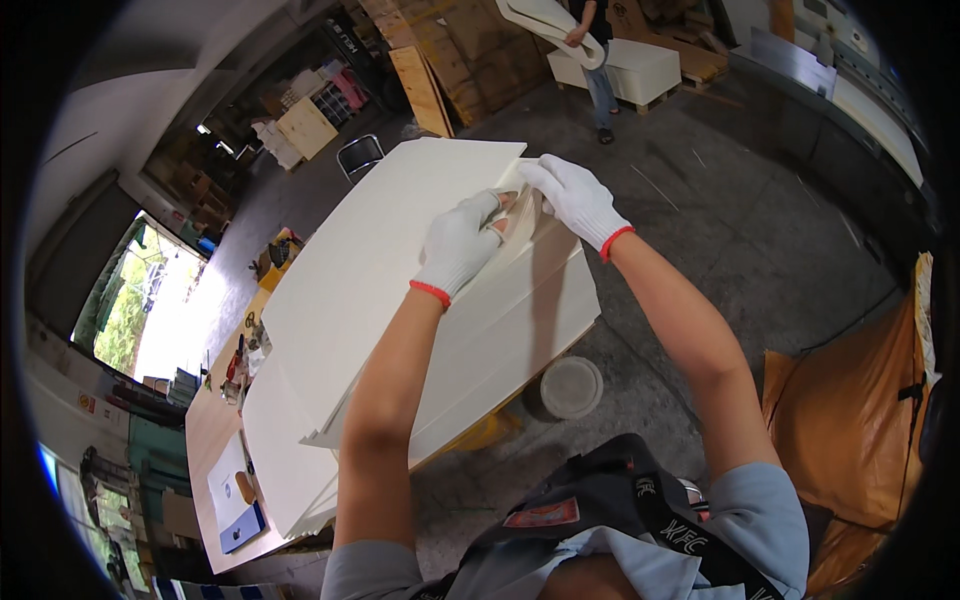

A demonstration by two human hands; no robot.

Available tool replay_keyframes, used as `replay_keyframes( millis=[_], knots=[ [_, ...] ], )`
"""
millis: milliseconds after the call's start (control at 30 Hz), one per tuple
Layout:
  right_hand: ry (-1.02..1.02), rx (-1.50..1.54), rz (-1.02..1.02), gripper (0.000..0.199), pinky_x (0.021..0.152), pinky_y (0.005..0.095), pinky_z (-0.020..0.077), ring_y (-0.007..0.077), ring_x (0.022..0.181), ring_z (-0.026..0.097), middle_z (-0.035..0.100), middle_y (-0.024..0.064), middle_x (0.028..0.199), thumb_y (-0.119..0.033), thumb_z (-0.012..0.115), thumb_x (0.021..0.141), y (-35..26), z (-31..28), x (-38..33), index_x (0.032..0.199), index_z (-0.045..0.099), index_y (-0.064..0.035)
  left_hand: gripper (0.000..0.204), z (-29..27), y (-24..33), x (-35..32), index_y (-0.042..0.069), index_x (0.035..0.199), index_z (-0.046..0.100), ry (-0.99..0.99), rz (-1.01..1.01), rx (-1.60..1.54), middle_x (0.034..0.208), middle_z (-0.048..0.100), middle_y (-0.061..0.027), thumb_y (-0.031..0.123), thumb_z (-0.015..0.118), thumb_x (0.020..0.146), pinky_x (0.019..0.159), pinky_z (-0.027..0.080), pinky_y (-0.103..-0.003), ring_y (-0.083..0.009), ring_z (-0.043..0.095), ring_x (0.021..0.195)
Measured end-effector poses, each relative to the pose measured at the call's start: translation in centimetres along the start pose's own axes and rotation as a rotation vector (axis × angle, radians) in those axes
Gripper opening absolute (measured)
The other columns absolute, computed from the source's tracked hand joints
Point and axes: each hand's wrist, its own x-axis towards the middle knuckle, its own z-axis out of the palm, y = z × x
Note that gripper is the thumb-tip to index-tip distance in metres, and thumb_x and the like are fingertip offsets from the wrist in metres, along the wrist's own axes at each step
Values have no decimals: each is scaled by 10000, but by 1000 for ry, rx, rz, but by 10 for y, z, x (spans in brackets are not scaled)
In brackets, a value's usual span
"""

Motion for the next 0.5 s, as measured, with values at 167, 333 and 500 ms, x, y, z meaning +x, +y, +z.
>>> replay_keyframes(
  millis=[167,333,500],
  knots=[
    [103,96,45,504,797,379,475,303,854,650,671,150,932,-511,429,991,0,7,-6,1107,638,-67,450,-7,17,-8,135,1296,635,-107,-173,-175,1001,718,-107,281,718,878,758,515,-315,-171,671,782],
    [151,70,-27,508,802,380,475,303,849,649,671,145,944,-513,417,994,11,12,-4,1123,638,-74,476,-11,23,-9,108,1296,632,-135,-216,-216,991,713,-107,276,740,864,744,511,-302,-150,648,727],
    [129,65,14,497,788,391,475,321,835,648,675,147,928,-513,406,998,11,12,-5,1127,641,-95,459,-3,7,-6,117,1310,626,-73,-112,-151,1013,714,-118,282,711,890,776,509,-304,-162,656,757]
  ],
)
